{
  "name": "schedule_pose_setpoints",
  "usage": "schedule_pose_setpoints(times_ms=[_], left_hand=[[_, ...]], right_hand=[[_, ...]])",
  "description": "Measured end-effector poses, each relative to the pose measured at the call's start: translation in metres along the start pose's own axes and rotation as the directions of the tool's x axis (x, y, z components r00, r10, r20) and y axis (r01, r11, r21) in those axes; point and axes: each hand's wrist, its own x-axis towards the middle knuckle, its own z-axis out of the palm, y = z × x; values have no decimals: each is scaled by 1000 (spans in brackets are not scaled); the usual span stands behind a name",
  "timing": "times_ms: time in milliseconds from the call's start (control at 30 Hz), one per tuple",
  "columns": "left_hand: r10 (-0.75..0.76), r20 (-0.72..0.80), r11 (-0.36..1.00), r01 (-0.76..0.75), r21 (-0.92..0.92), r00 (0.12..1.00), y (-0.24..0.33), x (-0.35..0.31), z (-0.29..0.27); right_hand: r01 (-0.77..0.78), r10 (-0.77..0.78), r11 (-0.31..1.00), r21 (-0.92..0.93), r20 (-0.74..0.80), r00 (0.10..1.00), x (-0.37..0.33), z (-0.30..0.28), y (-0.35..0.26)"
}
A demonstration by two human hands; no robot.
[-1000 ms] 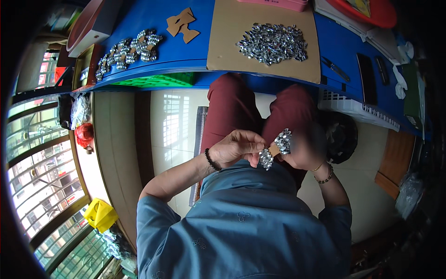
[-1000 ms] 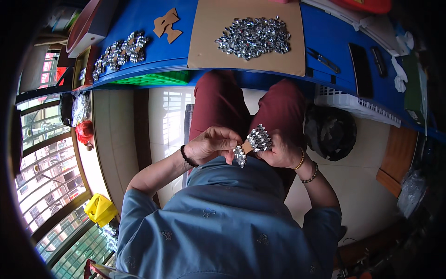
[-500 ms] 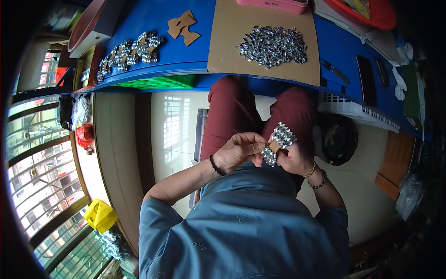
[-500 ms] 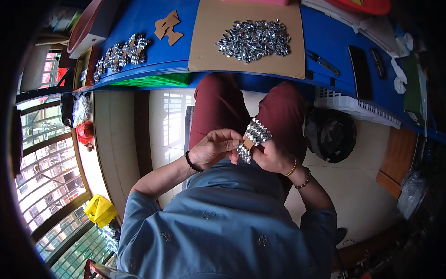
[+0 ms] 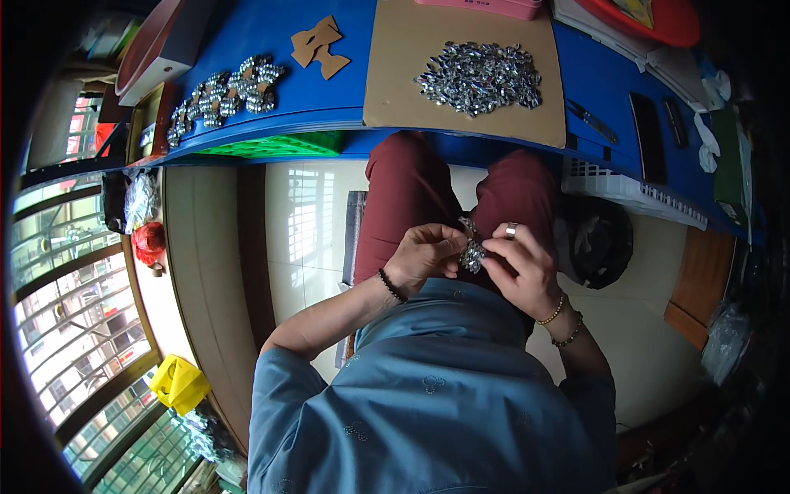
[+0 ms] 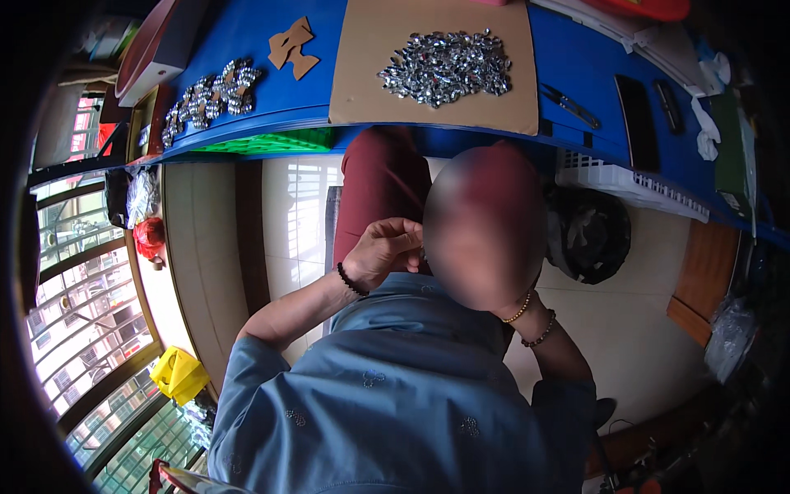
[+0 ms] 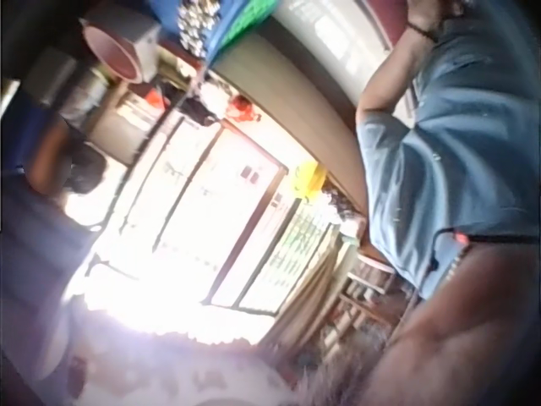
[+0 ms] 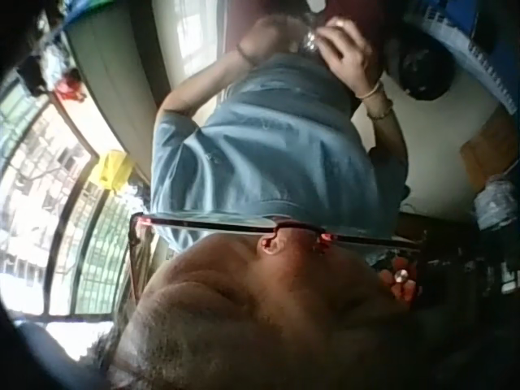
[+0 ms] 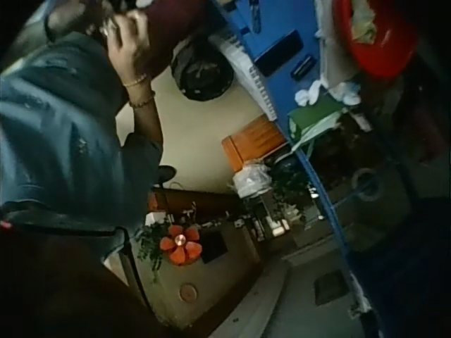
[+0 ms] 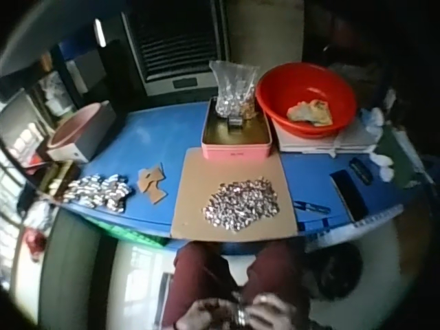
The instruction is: Attaching small metal rivets or studs to a piece of material at a workshop table.
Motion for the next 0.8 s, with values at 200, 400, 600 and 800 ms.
schedule_pose_setpoints(times_ms=[200,400,600,800], left_hand=[[-24,5,999,24,-24,1000,1,2,1],[310,38,919,-310,243,950,-15,3,-4],[749,131,446,-640,625,649,-19,14,-20],[523,42,771,-493,402,851,-12,14,-21]], right_hand=[[324,-307,941,-96,151,939,17,15,8],[363,-368,917,167,-1,930,19,8,-17],[-111,229,780,616,-116,967,27,-32,-18],[-279,249,937,213,154,956,24,-9,2]])
